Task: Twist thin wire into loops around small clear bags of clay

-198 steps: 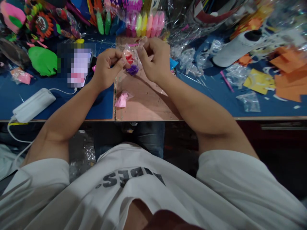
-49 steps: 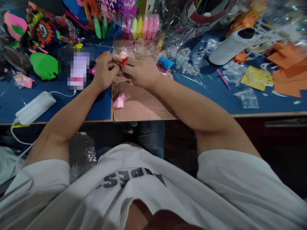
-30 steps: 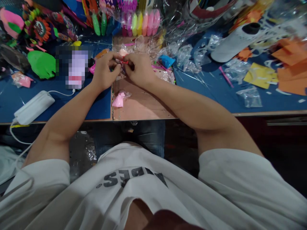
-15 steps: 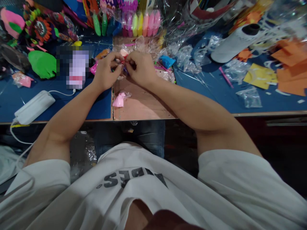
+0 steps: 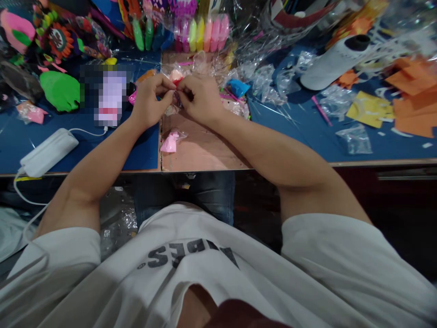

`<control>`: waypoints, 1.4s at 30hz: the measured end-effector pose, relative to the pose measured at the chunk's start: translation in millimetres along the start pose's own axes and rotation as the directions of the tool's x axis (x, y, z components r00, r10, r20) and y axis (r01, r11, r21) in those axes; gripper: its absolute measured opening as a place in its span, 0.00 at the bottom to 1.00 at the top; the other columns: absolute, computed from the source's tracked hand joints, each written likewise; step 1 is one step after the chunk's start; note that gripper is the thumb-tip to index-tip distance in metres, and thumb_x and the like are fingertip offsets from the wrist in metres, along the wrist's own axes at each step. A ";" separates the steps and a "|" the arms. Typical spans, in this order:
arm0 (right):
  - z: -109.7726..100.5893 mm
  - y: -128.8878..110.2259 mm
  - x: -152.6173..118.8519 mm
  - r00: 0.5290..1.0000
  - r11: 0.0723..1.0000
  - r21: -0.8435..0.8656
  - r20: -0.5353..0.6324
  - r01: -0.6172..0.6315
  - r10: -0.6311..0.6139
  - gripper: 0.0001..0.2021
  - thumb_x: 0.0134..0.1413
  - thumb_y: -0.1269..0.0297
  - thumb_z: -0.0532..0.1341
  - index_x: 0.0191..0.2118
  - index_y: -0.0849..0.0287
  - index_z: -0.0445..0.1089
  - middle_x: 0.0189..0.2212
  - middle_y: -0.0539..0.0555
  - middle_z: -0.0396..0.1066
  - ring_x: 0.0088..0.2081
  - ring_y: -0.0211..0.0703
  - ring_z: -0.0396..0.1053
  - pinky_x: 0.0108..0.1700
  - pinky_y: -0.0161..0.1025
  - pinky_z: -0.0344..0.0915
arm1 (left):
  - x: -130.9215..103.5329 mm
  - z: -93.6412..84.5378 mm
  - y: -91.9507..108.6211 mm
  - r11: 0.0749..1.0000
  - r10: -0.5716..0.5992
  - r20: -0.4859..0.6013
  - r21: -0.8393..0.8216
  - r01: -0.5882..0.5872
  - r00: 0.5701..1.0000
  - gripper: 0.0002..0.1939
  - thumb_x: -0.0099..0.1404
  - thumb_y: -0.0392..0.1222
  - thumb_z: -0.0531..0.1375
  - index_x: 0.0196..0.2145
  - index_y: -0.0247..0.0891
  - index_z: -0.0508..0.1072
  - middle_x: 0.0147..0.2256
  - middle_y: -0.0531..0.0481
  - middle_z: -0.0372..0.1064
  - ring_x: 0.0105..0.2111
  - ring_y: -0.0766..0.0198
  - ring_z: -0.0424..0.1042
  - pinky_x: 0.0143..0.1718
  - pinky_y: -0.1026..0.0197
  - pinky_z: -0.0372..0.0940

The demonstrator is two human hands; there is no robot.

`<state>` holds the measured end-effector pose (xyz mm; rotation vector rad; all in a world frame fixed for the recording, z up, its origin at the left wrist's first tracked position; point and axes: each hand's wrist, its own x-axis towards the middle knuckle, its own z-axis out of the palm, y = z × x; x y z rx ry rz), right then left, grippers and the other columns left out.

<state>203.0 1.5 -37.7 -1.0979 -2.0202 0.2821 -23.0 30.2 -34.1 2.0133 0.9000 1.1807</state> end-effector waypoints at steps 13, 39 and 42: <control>-18.3 2.4 6.9 0.990 0.985 0.106 -0.047 0.135 -0.131 0.13 0.77 0.52 0.58 0.43 0.41 0.81 0.49 0.58 0.87 0.53 0.62 0.81 0.61 0.62 0.78 | 5.0 -7.2 -9.7 0.989 -0.135 0.030 -0.059 0.137 0.990 0.17 0.70 0.54 0.77 0.39 0.47 0.75 0.30 0.60 0.81 0.35 0.64 0.77 0.45 0.50 0.74; -24.9 3.9 10.4 0.988 0.988 0.119 0.112 0.096 -0.110 0.07 0.60 0.58 0.69 0.40 0.42 0.70 0.42 0.54 0.84 0.47 0.63 0.80 0.53 0.60 0.79 | 2.1 -0.6 -2.3 0.983 -0.027 0.011 -0.183 0.029 1.000 0.08 0.65 0.41 0.76 0.34 0.45 0.81 0.30 0.56 0.85 0.31 0.61 0.86 0.36 0.56 0.78; -25.8 2.8 9.6 0.987 0.988 0.105 0.102 0.112 -0.122 0.07 0.60 0.61 0.67 0.40 0.43 0.69 0.43 0.55 0.84 0.47 0.62 0.80 0.55 0.60 0.79 | 2.4 -1.0 -1.8 0.980 -0.019 0.006 -0.200 0.019 1.000 0.05 0.63 0.42 0.75 0.35 0.46 0.83 0.31 0.54 0.86 0.31 0.57 0.87 0.35 0.54 0.78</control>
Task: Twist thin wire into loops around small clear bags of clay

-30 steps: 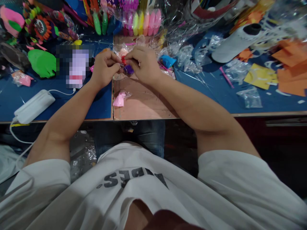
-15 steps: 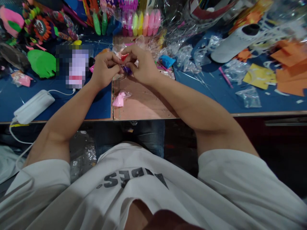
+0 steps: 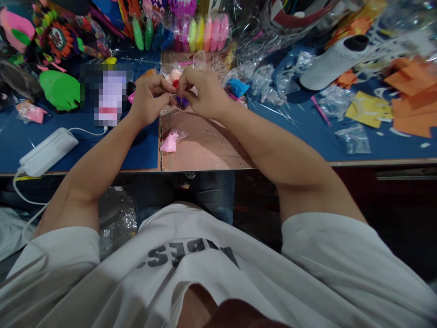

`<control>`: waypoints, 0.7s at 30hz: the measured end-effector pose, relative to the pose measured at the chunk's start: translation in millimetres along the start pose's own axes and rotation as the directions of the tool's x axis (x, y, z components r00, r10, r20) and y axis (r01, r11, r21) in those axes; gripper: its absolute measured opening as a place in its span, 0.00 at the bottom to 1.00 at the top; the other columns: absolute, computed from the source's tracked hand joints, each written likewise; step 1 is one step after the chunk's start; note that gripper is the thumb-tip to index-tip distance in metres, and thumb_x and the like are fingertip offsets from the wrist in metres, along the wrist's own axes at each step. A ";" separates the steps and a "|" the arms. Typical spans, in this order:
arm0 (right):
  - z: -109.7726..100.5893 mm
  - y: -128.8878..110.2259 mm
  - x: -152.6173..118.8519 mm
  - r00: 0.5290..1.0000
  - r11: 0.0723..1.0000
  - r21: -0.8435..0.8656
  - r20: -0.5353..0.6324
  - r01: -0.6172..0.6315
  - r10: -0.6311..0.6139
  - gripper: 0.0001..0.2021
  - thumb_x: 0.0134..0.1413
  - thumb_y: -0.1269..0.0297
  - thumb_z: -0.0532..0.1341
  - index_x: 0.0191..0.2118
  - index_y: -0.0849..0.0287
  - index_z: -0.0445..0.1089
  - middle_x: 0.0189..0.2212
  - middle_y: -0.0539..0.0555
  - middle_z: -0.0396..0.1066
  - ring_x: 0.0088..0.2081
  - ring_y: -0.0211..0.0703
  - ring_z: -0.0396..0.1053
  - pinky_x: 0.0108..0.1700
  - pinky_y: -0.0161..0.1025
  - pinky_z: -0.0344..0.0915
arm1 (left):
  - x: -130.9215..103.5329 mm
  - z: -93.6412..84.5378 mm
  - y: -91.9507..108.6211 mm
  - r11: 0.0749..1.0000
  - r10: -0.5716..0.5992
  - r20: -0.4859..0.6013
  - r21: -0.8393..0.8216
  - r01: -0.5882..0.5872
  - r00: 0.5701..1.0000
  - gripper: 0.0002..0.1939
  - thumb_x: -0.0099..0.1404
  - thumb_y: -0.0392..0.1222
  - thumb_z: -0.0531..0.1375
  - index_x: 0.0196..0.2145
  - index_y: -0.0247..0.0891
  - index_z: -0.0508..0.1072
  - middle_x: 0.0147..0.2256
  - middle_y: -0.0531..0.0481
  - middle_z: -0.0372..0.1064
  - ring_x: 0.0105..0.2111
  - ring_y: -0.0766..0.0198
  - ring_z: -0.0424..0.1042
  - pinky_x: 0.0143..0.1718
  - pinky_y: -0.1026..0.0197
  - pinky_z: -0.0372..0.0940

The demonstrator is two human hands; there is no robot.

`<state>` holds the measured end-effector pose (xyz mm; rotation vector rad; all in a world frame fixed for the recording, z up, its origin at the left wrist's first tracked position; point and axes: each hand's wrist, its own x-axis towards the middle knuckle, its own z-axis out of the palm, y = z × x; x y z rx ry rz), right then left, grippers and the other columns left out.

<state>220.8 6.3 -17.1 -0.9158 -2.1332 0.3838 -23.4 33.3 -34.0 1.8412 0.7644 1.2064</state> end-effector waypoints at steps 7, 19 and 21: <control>1.1 -8.9 0.1 0.998 0.997 0.042 -0.012 -0.066 0.067 0.06 0.61 0.56 0.67 0.36 0.42 0.68 0.44 0.56 0.86 0.49 0.65 0.81 0.55 0.62 0.78 | 0.9 -1.9 -5.6 1.000 0.000 0.014 0.011 0.000 1.000 0.13 0.66 0.53 0.80 0.36 0.47 0.83 0.32 0.55 0.86 0.33 0.60 0.86 0.39 0.52 0.79; 15.1 -6.5 3.3 0.985 0.938 0.330 -0.100 -0.103 0.143 0.20 0.55 0.51 0.70 0.32 0.45 0.55 0.36 0.50 0.82 0.42 0.59 0.79 0.55 0.60 0.79 | -0.5 -5.2 -4.7 0.999 0.019 0.044 0.044 -0.021 0.999 0.14 0.67 0.56 0.80 0.39 0.48 0.85 0.36 0.51 0.87 0.36 0.56 0.88 0.43 0.49 0.82; 16.0 -5.7 3.6 0.986 0.920 0.378 -0.084 -0.103 0.145 0.21 0.55 0.52 0.72 0.32 0.45 0.55 0.35 0.48 0.81 0.42 0.58 0.80 0.55 0.59 0.79 | -0.4 -5.9 -6.4 0.998 0.030 0.049 0.052 -0.032 0.998 0.17 0.67 0.60 0.80 0.40 0.49 0.85 0.37 0.53 0.88 0.36 0.58 0.87 0.44 0.49 0.83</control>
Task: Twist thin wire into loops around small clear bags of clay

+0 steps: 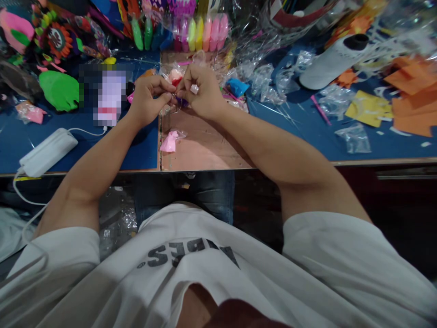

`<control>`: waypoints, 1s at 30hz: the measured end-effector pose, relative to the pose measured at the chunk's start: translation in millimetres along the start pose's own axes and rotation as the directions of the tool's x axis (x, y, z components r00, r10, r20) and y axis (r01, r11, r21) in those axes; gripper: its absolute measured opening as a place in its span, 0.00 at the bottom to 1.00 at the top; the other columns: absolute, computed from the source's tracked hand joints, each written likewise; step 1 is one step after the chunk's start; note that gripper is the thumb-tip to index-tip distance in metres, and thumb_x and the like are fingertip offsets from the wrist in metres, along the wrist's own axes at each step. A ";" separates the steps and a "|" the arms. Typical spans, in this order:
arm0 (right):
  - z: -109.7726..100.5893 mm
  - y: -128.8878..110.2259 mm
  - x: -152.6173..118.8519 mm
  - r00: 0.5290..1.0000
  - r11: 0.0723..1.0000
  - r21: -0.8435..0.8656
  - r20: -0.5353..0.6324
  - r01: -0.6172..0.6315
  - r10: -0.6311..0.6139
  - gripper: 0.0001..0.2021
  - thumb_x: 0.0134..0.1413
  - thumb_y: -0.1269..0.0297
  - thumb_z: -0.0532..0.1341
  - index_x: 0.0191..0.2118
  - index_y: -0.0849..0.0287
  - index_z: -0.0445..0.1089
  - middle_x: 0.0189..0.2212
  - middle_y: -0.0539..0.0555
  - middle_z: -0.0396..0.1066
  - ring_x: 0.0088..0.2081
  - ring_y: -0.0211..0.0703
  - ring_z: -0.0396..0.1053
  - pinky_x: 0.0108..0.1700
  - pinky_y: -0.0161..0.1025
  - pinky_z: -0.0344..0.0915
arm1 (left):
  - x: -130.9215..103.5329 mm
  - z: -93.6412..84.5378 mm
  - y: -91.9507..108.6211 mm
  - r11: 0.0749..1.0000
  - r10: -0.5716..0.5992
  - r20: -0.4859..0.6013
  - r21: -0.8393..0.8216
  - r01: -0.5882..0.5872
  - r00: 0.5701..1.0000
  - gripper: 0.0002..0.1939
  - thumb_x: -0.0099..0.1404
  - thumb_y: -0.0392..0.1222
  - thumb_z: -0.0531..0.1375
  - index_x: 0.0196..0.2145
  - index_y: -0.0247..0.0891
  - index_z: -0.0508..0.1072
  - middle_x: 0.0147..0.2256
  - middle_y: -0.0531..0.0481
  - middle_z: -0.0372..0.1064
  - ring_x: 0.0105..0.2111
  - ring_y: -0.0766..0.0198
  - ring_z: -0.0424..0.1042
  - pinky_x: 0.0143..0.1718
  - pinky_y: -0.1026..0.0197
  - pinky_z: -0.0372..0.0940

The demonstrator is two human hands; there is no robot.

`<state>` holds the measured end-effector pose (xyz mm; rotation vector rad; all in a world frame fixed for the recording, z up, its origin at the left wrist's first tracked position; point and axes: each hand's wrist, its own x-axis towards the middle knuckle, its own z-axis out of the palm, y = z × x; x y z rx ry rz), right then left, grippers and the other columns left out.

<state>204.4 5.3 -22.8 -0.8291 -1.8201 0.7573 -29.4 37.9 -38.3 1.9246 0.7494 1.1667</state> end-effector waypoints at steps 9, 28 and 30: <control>-3.2 -3.3 -2.7 0.999 0.981 -0.196 -0.034 -0.017 0.010 0.15 0.58 0.46 0.68 0.38 0.41 0.61 0.41 0.52 0.81 0.43 0.62 0.76 0.47 0.60 0.76 | 1.8 0.8 -11.3 1.000 -0.005 0.000 0.008 0.005 1.000 0.18 0.68 0.60 0.80 0.41 0.47 0.84 0.35 0.52 0.85 0.39 0.56 0.87 0.47 0.48 0.82; -2.7 -16.5 -0.8 0.999 0.993 -0.108 -0.011 0.039 -0.040 0.17 0.54 0.45 0.68 0.40 0.42 0.60 0.40 0.52 0.78 0.40 0.60 0.76 0.45 0.59 0.76 | 3.5 7.4 -14.1 0.990 0.084 -0.100 0.123 -0.071 0.992 0.18 0.72 0.62 0.75 0.31 0.50 0.84 0.30 0.49 0.81 0.31 0.55 0.80 0.38 0.48 0.74; -2.8 -19.7 -0.4 1.000 0.988 -0.154 -0.011 0.026 -0.028 0.16 0.54 0.43 0.67 0.40 0.40 0.62 0.40 0.53 0.79 0.42 0.62 0.77 0.46 0.60 0.77 | 4.4 6.8 -12.4 0.993 0.079 -0.098 0.099 -0.069 0.992 0.21 0.72 0.67 0.75 0.32 0.50 0.84 0.29 0.50 0.80 0.32 0.57 0.79 0.39 0.49 0.74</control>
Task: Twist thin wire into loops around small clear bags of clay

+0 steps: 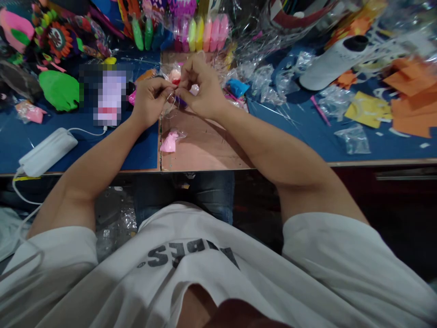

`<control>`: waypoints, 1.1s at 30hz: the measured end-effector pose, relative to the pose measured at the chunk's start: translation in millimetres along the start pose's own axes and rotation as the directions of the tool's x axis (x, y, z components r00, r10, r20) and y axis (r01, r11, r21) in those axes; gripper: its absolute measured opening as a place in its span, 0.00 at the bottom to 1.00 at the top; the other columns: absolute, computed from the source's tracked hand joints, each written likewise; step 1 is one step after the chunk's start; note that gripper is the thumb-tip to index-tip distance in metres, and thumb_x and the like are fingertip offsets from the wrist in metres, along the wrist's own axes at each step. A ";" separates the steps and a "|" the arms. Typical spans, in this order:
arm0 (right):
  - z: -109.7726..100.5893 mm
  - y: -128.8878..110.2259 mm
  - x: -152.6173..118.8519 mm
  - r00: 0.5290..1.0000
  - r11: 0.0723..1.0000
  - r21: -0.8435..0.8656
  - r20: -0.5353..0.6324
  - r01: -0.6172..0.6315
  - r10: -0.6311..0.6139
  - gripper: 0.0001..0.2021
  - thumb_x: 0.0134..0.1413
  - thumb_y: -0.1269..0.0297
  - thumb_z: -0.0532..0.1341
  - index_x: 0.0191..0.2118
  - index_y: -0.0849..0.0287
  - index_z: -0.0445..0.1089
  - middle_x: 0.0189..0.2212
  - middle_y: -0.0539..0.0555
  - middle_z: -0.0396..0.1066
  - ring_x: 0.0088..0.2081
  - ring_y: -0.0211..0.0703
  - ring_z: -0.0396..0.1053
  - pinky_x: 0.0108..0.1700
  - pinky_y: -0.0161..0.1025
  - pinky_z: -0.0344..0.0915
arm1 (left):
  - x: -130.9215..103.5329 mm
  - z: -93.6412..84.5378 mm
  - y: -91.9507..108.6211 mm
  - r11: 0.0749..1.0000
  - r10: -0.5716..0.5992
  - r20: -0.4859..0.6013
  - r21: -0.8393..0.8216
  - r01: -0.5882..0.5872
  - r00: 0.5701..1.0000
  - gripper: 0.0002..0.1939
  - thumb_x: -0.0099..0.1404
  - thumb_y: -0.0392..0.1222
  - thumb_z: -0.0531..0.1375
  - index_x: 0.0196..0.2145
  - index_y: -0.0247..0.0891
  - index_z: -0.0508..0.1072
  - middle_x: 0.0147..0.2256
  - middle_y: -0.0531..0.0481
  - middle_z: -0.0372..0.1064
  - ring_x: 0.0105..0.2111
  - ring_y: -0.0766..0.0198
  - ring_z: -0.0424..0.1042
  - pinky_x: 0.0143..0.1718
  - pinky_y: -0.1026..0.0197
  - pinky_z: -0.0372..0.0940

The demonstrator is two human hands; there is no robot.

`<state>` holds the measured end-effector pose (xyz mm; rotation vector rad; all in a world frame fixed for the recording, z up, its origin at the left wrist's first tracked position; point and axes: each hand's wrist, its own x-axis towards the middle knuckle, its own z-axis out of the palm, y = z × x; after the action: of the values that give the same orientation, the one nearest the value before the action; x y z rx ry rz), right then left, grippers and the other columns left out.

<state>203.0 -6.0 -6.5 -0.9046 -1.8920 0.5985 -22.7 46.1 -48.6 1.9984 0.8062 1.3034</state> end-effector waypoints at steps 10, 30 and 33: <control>-13.5 -10.7 -6.3 0.993 0.994 -0.107 0.116 0.026 -0.013 0.10 0.63 0.45 0.66 0.45 0.38 0.76 0.45 0.54 0.85 0.50 0.62 0.80 0.56 0.61 0.77 | 1.0 -0.3 13.7 0.999 -0.019 0.023 -0.027 0.020 1.000 0.32 0.66 0.78 0.77 0.25 0.50 0.78 0.28 0.48 0.76 0.34 0.50 0.81 0.39 0.47 0.75; -17.8 17.5 11.3 0.947 0.945 -0.199 0.242 0.260 -0.210 0.17 0.69 0.34 0.63 0.43 0.37 0.81 0.37 0.57 0.86 0.54 0.55 0.85 0.66 0.57 0.77 | 3.5 -4.7 7.0 0.998 0.056 0.152 -0.035 -0.051 0.987 0.18 0.73 0.60 0.76 0.28 0.54 0.87 0.27 0.50 0.80 0.27 0.55 0.76 0.32 0.50 0.73; -21.1 13.1 10.5 0.946 0.950 -0.204 0.273 0.236 -0.176 0.15 0.68 0.36 0.67 0.45 0.38 0.81 0.39 0.58 0.85 0.55 0.59 0.83 0.69 0.60 0.75 | 5.7 -5.1 -1.2 0.996 0.066 0.159 -0.073 -0.055 0.985 0.14 0.71 0.57 0.77 0.28 0.56 0.88 0.26 0.51 0.80 0.26 0.55 0.75 0.29 0.51 0.71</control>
<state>223.1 11.1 -0.7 -0.7893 -2.2917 0.3792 -25.7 52.1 -44.7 2.0573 0.6207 1.1686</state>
